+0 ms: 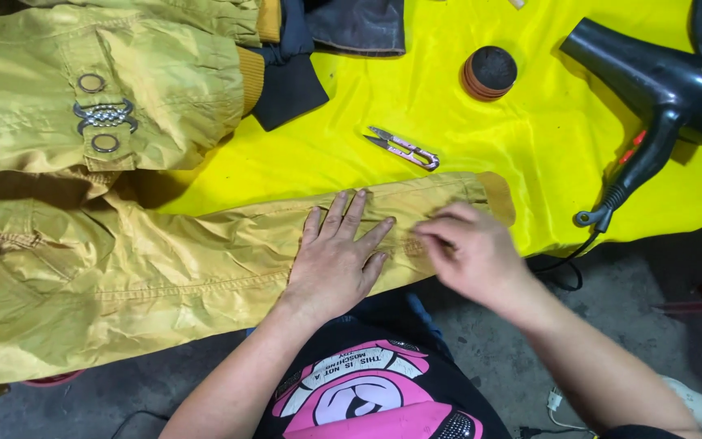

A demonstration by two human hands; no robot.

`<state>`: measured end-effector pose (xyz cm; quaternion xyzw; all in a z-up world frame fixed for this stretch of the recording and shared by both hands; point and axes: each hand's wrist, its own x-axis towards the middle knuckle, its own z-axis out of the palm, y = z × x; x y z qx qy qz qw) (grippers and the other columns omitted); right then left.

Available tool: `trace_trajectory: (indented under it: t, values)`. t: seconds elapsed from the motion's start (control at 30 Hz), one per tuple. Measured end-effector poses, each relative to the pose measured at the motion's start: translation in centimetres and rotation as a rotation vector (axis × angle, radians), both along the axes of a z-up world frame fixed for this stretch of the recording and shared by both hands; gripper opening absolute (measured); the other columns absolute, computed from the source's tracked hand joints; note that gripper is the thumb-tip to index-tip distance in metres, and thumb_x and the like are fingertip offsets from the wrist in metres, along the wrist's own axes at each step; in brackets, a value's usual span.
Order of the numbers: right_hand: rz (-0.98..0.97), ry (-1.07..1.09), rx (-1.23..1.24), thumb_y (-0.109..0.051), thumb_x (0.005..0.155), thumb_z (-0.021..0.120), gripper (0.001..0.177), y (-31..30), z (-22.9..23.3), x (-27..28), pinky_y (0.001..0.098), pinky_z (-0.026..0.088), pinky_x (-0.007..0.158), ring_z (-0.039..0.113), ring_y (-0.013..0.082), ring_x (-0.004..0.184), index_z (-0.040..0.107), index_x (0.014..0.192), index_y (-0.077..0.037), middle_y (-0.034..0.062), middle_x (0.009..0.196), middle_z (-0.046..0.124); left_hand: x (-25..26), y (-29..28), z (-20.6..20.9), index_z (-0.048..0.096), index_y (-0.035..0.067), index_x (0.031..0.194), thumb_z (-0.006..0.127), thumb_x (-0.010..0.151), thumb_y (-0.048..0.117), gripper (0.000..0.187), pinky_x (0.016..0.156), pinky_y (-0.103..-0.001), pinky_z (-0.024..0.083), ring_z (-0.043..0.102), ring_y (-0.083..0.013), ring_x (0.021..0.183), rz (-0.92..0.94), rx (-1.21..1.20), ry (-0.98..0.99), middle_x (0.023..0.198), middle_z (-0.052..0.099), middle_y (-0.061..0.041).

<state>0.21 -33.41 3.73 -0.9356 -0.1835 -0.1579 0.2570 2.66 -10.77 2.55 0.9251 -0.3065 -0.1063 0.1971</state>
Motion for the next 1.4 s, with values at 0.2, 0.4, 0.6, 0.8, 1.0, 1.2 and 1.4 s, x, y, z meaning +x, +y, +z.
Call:
trace_trajectory:
  t: [0.2, 0.4, 0.6, 0.8, 1.0, 1.2, 1.4]
  values:
    - [0.056, -0.018, -0.097, -0.015, 0.084, 0.073, 0.005, 0.9, -3.2, -0.8, 0.0345, 0.059, 0.070, 0.073, 0.0252, 0.082, 0.075, 0.088, -0.018, 0.0010, 0.089, 0.069, 0.0, 0.1, 0.2, 0.051, 0.031, 0.150, 0.047, 0.101, 0.042, 0.051, 0.118, -0.061, 0.011, 0.015, -0.0389, 0.155, 0.004, -0.012, -0.004, 0.167, 0.025, -0.016]
    - [-0.140, -0.040, -0.422, -0.025, 0.086, 0.070, 0.004, -3.6, 0.5, -0.9, 0.0297, 0.057, 0.078, 0.070, 0.0187, 0.086, 0.074, 0.084, -0.025, -0.0041, 0.091, 0.067, 0.1, 0.2, 0.4, 0.050, 0.030, 0.151, 0.046, 0.102, 0.043, 0.051, 0.118, -0.062, 0.011, 0.013, -0.0395, 0.155, -0.006, -0.024, 0.013, 0.167, 0.024, -0.017]
    - [-0.100, -0.161, -0.323, -0.028, 0.090, 0.069, 0.011, -2.1, -3.7, -1.3, 0.0299, 0.057, 0.079, 0.071, 0.0179, 0.091, 0.076, 0.099, -0.027, -0.0049, 0.101, 0.068, 0.1, 0.1, 0.1, 0.052, 0.029, 0.150, 0.048, 0.101, 0.043, 0.051, 0.118, -0.062, 0.012, 0.013, -0.0399, 0.155, -0.001, -0.038, -0.018, 0.167, 0.023, -0.018]
    - [-0.286, -0.221, -0.419, -0.021, 0.092, 0.069, 0.011, -6.6, -2.6, -0.1, 0.0323, 0.057, 0.084, 0.069, 0.0208, 0.095, 0.073, 0.102, -0.025, -0.0004, 0.102, 0.061, 0.1, 0.2, 0.9, 0.050, 0.030, 0.151, 0.048, 0.101, 0.043, 0.052, 0.118, -0.061, 0.010, 0.012, -0.0390, 0.156, 0.000, -0.027, 0.028, 0.167, 0.023, -0.018]
    - [-0.134, -0.178, -0.249, -0.028, 0.090, 0.067, 0.012, -1.4, -5.6, -1.3, 0.0282, 0.057, 0.078, 0.070, 0.0169, 0.093, 0.075, 0.098, -0.032, -0.0063, 0.097, 0.065, 0.0, 0.2, 0.6, 0.052, 0.029, 0.150, 0.050, 0.100, 0.042, 0.052, 0.117, -0.062, 0.011, 0.014, -0.0396, 0.155, 0.002, -0.027, -0.011, 0.167, 0.024, -0.018]
    - [-0.218, -0.206, -0.340, -0.024, 0.087, 0.073, 0.009, -4.6, -2.3, 0.3, 0.0318, 0.057, 0.080, 0.069, 0.0209, 0.088, 0.076, 0.094, -0.029, -0.0026, 0.092, 0.065, 0.0, 0.1, 1.4, 0.050, 0.029, 0.151, 0.048, 0.101, 0.042, 0.052, 0.118, -0.061, 0.010, 0.012, -0.0394, 0.156, -0.003, -0.024, 0.043, 0.167, 0.022, -0.019]
    - [-0.063, -0.104, -0.036, -0.019, 0.085, 0.070, 0.017, 3.3, -3.6, -0.8, 0.0389, 0.057, 0.080, 0.071, 0.0286, 0.092, 0.078, 0.100, -0.023, 0.0026, 0.095, 0.070, 0.2, 0.2, 1.5, 0.052, 0.027, 0.149, 0.050, 0.099, 0.039, 0.052, 0.119, -0.061, 0.009, 0.011, -0.0376, 0.156, 0.013, 0.002, 0.060, 0.168, 0.021, -0.017]
